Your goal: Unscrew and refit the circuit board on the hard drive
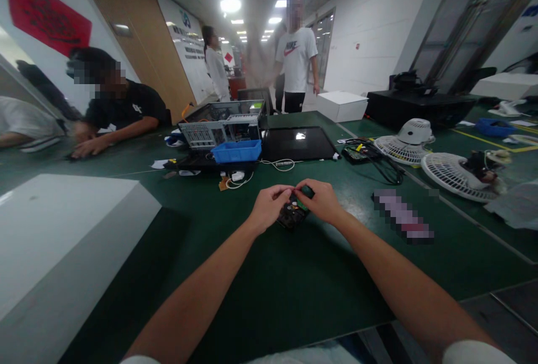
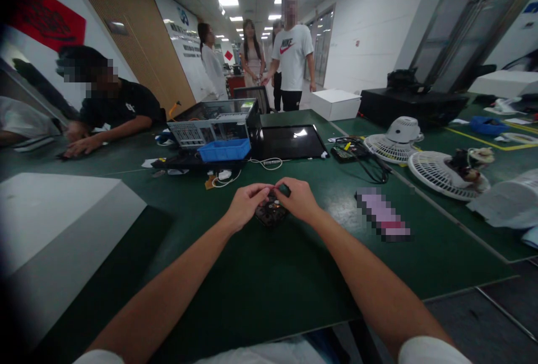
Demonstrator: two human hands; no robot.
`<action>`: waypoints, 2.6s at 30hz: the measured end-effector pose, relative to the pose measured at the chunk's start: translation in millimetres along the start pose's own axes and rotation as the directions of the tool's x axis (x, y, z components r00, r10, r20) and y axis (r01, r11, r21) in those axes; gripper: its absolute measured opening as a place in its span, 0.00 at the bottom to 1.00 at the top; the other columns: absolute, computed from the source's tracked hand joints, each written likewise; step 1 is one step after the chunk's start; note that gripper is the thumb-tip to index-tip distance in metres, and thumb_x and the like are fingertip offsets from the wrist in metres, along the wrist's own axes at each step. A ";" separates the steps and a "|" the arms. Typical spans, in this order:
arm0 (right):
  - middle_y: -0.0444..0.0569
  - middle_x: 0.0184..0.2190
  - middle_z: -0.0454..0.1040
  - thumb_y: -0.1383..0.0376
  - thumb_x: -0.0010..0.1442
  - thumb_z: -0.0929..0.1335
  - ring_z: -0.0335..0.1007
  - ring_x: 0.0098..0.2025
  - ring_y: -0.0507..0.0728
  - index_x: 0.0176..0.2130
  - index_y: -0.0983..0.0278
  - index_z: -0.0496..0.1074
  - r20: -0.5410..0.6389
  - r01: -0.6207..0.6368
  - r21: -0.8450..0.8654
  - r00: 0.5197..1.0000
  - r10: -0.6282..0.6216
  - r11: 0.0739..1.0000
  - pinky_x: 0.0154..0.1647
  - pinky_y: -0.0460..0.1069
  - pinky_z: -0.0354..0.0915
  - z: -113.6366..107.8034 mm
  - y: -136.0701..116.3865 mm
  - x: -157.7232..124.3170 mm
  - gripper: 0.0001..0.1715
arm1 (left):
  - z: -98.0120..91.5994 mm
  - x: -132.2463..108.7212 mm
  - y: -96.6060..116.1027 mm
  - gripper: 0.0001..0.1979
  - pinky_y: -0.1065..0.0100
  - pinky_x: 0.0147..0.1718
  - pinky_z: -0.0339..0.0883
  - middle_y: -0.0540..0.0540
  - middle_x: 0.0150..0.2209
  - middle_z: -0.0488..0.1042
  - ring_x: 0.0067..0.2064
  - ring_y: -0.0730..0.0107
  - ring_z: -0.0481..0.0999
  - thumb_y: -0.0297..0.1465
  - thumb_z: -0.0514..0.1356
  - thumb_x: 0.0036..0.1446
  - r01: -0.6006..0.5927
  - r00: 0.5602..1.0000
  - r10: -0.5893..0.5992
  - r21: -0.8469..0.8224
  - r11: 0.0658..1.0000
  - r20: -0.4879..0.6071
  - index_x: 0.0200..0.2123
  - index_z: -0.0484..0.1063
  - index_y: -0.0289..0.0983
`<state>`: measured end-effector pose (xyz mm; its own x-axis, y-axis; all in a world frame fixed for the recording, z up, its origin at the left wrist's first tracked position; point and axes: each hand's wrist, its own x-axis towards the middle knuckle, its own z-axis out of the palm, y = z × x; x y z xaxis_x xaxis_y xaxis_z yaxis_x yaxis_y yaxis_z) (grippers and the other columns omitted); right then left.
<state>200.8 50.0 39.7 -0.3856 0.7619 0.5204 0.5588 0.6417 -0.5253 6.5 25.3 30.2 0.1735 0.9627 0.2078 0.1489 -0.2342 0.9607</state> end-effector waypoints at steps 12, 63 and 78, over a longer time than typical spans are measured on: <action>0.44 0.31 0.79 0.60 0.56 0.72 0.72 0.33 0.55 0.33 0.61 0.78 0.239 -0.179 -0.111 0.950 0.201 0.978 0.35 0.47 0.62 -39.4 39.6 6.3 0.07 | -23.3 -1.4 -0.6 0.31 0.53 0.59 0.63 0.39 0.59 0.70 0.61 0.50 0.68 0.49 0.59 0.62 -0.075 0.988 -0.029 0.648 0.758 0.149 0.64 0.67 0.41; 0.53 0.38 0.78 0.49 0.67 0.62 0.72 0.41 0.60 0.43 0.63 0.75 -0.397 -0.306 -0.138 0.889 0.230 0.942 0.44 0.51 0.62 -37.6 36.8 9.7 0.23 | 5.4 -11.7 -20.9 0.33 0.57 0.56 0.66 0.38 0.60 0.62 0.57 0.52 0.73 0.54 0.51 0.65 0.084 0.994 -0.112 0.700 0.709 -0.007 0.66 0.61 0.44; 0.50 0.33 0.79 0.46 0.69 0.60 0.74 0.35 0.59 0.46 0.61 0.71 -0.273 -0.262 -0.063 0.933 0.236 0.963 0.39 0.50 0.64 -25.6 11.3 3.5 0.24 | 4.2 -16.5 -34.3 0.19 0.55 0.61 0.65 0.47 0.67 0.53 0.61 0.57 0.69 0.45 0.51 0.69 -0.052 0.999 0.036 0.669 0.742 0.038 0.56 0.75 0.50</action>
<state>224.5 57.6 52.8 -0.0271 0.8377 0.5454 0.6852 0.4128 -0.6001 2.6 16.8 -7.0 0.2152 0.9479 0.2348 0.7524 -0.3142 0.5789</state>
